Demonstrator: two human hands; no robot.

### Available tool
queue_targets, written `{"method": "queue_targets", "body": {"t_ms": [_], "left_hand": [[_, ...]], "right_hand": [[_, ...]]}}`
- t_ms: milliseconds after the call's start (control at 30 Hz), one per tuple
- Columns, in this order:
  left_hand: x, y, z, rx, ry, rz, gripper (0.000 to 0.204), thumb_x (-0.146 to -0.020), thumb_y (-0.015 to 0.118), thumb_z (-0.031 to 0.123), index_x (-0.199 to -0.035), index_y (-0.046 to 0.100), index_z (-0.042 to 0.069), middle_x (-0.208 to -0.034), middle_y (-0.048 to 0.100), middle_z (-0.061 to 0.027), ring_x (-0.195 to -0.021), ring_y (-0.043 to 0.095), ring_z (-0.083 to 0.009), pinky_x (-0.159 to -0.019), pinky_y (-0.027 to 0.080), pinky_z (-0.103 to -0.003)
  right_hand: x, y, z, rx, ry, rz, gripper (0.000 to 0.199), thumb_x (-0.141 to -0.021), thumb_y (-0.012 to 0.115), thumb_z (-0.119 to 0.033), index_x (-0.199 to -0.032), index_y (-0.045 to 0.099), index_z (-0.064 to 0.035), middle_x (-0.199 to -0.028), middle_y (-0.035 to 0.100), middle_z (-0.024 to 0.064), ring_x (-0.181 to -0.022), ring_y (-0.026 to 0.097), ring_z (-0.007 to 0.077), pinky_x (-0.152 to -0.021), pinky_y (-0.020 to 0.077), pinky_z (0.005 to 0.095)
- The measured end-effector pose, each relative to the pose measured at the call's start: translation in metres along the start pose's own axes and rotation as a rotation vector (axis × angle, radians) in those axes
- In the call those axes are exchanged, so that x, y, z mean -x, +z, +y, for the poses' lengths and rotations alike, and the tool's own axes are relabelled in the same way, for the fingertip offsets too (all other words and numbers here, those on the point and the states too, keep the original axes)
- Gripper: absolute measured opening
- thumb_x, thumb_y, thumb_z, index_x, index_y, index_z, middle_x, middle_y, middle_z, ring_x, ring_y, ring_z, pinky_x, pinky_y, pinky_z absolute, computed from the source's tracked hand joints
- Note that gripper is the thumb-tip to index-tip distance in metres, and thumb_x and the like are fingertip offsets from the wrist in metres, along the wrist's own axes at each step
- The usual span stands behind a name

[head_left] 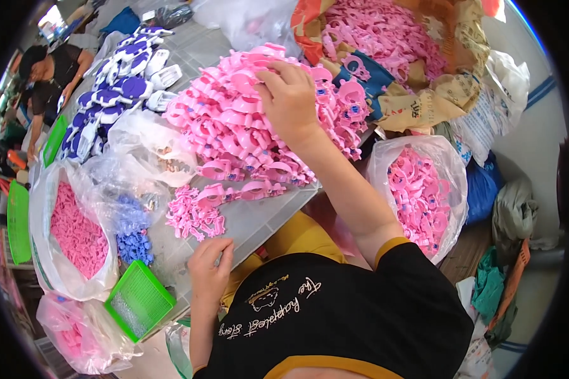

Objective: Assembling plastic toy watches by snapping decorative pieces into the watch frames.

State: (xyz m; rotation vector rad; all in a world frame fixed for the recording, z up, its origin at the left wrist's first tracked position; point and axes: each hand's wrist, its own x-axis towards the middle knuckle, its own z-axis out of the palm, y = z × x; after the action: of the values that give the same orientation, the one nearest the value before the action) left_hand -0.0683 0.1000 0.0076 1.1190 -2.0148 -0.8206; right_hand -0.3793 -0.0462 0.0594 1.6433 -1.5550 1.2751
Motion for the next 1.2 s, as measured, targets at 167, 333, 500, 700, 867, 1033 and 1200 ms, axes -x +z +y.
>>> {"method": "queue_targets", "body": {"t_ms": [167, 333, 500, 700, 867, 1033, 1200], "left_hand": [[-0.003, 0.0, 0.005, -0.053, 0.012, -0.022, 0.009, -0.087, 0.072, 0.002, -0.095, 0.073, -0.001, -0.09, 0.072, -0.0141, -0.084, 0.07, -0.0274, -0.078, 0.053, -0.035], [-0.006, 0.005, 0.01, -0.03, 0.006, -0.019, 0.008, -0.088, 0.072, 0.002, -0.095, 0.072, -0.002, -0.09, 0.072, -0.0141, -0.083, 0.07, -0.0275, -0.078, 0.053, -0.034], [0.004, -0.001, 0.012, -0.066, 0.014, -0.033, 0.007, -0.088, 0.071, 0.001, -0.094, 0.072, -0.002, -0.09, 0.072, -0.0146, -0.082, 0.07, -0.0272, -0.075, 0.053, -0.034], [0.015, -0.004, 0.012, -0.092, -0.035, -0.066, 0.008, -0.086, 0.073, 0.001, -0.094, 0.072, -0.001, -0.088, 0.07, -0.0159, -0.081, 0.069, -0.0315, -0.074, 0.053, -0.037], [0.018, -0.011, -0.002, -0.107, 0.042, -0.041, 0.009, -0.088, 0.072, 0.005, -0.096, 0.071, 0.001, -0.089, 0.07, -0.0145, -0.081, 0.067, -0.0329, -0.074, 0.053, -0.04], [0.029, -0.027, -0.021, -0.229, -0.241, 0.331, 0.012, -0.089, 0.07, 0.007, -0.1, 0.07, 0.002, -0.093, 0.07, -0.0164, -0.086, 0.067, -0.0351, -0.074, 0.054, -0.041], [0.018, -0.039, -0.068, -0.416, -0.232, 0.377, 0.018, -0.089, 0.068, 0.004, -0.107, 0.07, 0.002, -0.095, 0.07, -0.0174, -0.084, 0.067, -0.0389, -0.076, 0.054, -0.044]], "right_hand": [[-0.004, -0.017, 0.007, 0.01, -0.02, 0.013, 0.027, -0.079, 0.079, -0.013, -0.104, 0.072, -0.006, -0.114, 0.066, 0.013, -0.102, 0.064, 0.0327, -0.09, 0.0495, 0.0444], [-0.037, -0.051, 0.091, 0.073, 0.117, 0.127, 0.024, -0.091, 0.069, -0.015, -0.111, 0.069, -0.002, -0.104, 0.069, 0.0186, -0.101, 0.065, 0.0379, -0.092, 0.0514, 0.0459], [-0.039, -0.044, 0.247, 0.444, 0.644, -0.414, 0.035, -0.091, 0.058, -0.018, -0.12, 0.068, -0.0011, -0.115, 0.069, 0.0295, -0.111, 0.067, 0.045, -0.095, 0.0531, 0.051], [0.004, -0.012, 0.346, 0.427, 0.348, -0.801, 0.033, -0.087, 0.058, -0.02, -0.112, 0.072, -0.0026, -0.114, 0.071, 0.0267, -0.103, 0.07, 0.0424, -0.085, 0.0557, 0.052], [-0.007, -0.036, 0.435, 0.676, 0.463, -0.863, 0.041, -0.082, 0.061, -0.028, -0.115, 0.074, -0.0078, -0.115, 0.072, 0.0246, -0.106, 0.07, 0.0419, -0.09, 0.0538, 0.0504], [-0.035, -0.053, 0.417, 0.437, 0.661, -0.58, 0.052, -0.084, 0.067, -0.051, -0.107, 0.077, -0.0051, -0.107, 0.075, 0.0222, -0.104, 0.071, 0.0355, -0.092, 0.0533, 0.0459], [-0.074, -0.067, 0.215, -0.76, 0.505, 0.201, 0.034, -0.094, 0.074, -0.011, -0.121, 0.063, 0.006, -0.111, 0.07, 0.0137, -0.099, 0.07, 0.0271, -0.091, 0.0592, 0.0399]]}}
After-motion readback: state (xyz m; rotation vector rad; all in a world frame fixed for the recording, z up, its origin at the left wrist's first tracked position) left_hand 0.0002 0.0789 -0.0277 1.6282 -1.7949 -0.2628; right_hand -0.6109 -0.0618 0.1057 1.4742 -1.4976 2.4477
